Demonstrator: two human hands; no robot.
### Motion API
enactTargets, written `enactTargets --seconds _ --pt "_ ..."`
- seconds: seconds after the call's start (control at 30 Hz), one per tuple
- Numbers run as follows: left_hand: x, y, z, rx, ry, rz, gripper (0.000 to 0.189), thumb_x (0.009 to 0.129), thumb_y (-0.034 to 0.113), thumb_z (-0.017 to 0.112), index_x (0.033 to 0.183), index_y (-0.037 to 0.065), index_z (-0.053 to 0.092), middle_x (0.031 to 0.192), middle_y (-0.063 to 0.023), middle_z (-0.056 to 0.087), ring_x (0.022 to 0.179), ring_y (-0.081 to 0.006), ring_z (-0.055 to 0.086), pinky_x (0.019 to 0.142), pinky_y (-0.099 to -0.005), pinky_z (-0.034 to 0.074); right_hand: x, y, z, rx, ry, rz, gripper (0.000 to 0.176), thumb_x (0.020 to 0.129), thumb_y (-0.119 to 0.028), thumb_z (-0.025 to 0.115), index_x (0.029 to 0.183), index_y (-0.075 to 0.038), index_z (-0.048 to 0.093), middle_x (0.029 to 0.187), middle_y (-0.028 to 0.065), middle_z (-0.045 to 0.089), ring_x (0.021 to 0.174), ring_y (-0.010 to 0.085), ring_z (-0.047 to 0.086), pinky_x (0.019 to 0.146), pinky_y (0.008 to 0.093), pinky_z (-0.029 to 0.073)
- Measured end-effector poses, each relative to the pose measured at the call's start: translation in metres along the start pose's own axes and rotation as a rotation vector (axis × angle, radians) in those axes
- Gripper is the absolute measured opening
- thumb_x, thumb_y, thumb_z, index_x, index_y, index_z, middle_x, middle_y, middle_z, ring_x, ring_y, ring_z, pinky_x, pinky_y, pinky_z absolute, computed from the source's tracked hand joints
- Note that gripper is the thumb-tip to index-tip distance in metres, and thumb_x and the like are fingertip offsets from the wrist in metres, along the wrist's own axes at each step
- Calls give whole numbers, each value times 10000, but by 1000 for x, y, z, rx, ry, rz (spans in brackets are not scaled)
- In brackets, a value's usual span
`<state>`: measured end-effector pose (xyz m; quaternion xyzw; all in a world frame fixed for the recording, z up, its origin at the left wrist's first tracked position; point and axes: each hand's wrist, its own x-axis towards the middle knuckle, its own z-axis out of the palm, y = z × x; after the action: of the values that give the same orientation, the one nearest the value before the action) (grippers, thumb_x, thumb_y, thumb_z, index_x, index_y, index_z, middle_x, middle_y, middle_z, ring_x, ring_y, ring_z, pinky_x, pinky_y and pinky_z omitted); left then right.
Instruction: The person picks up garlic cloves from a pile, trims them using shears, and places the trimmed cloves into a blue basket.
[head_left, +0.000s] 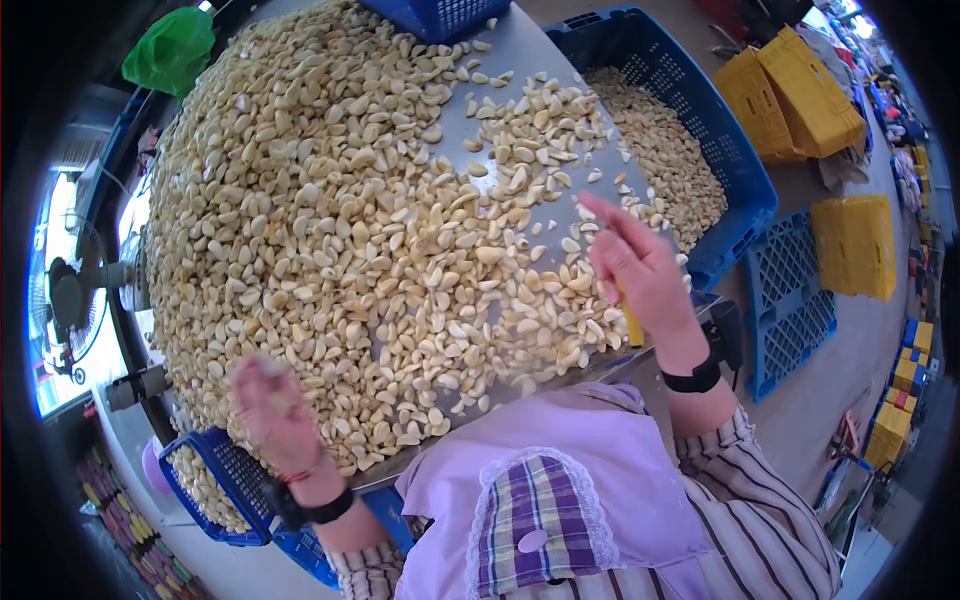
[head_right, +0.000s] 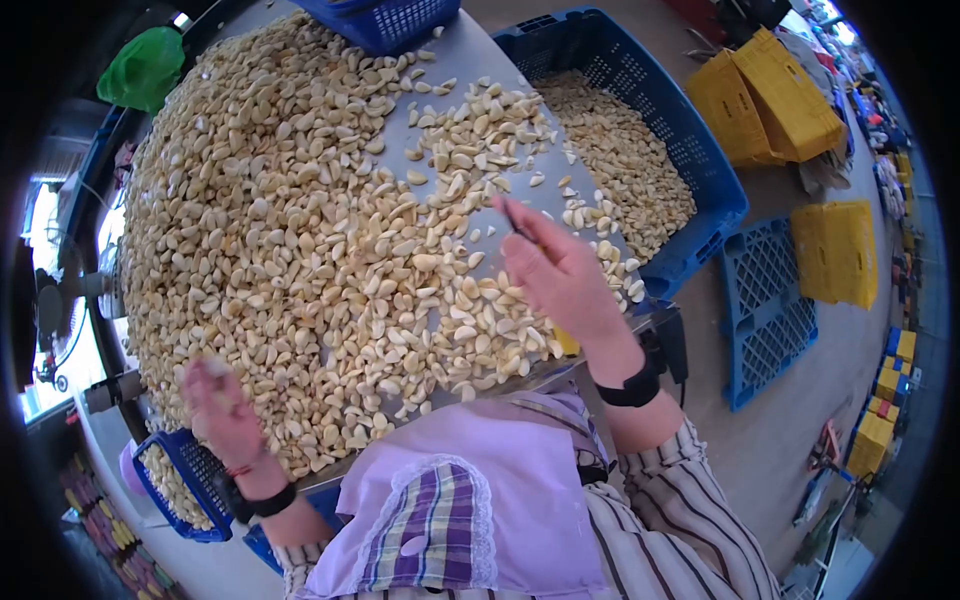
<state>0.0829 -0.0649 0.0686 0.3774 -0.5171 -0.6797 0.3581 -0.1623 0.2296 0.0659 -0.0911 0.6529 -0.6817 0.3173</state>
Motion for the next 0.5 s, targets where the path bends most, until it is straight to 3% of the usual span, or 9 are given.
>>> enactTargets --seconds 0.1,0.13,0.2,0.23,0.27,0.3,0.33,0.4,0.5 --pt "28 53 -101 479 395 370 272 946 256 535 1104 38 574 768 -4 558 609 -44 461 432 -159 307 4 3 -6 -30 51 30 410 952 -186 523 1330 -36 469 713 -41 482 517 4 382 461 149 332" --pt "34 68 -153 701 474 366 331 929 307 566 1092 20 593 765 0 579 609 -57 492 489 -183 388 6 7 -4 -20 21 38 410 952 -186 523 1330 -36 469 713 -41 482 517 4 382 461 149 332" --pt "47 90 -234 1083 700 206 436 895 360 605 1173 26 572 991 -83 630 844 -186 600 688 -325 495 9 15 -1 -80 -39 26 410 954 -184 520 1329 -28 466 731 -37 498 516 6 395 462 149 339" --pt "44 90 -253 1085 715 201 436 895 360 605 1173 26 572 991 -83 630 844 -186 600 688 -325 495 9 20 4 -82 -76 32 412 951 -193 529 1326 -32 473 734 -38 495 522 4 399 466 151 340" --pt "40 88 -254 1732 739 363 421 869 361 634 1151 51 595 1070 -129 595 945 -233 572 741 -367 482 10 22 9 -86 -86 31 412 951 -193 529 1326 -32 473 734 -38 495 522 4 399 466 151 340" --pt "39 87 -255 2381 694 530 406 844 362 662 1128 75 618 1150 -174 561 1045 -281 544 794 -410 469 10 23 14 -182 -111 29 416 959 -202 508 1331 -22 460 713 -32 481 515 10 393 465 151 339" --pt "38 86 -254 2374 690 529 406 844 362 662 1128 75 618 1150 -174 561 1045 -281 544 794 -410 469 9 22 18 -280 -128 27 421 967 -211 487 1336 -12 447 692 -27 467 508 17 387 463 150 337" --pt "21 85 -172 2252 462 784 486 815 419 658 1185 109 604 1358 -209 412 1251 -401 372 1003 -483 349 10 16 17 -263 -115 24 425 967 -215 491 1338 -12 446 696 -25 477 512 16 391 466 152 341" --pt "-15 15 -75 1750 -322 893 454 763 446 678 1143 204 621 1366 -119 413 1228 -350 394 1019 -558 286 14 4 8 -140 -15 54 386 953 -211 522 1296 -35 505 690 -44 490 540 -1 416 469 153 326"
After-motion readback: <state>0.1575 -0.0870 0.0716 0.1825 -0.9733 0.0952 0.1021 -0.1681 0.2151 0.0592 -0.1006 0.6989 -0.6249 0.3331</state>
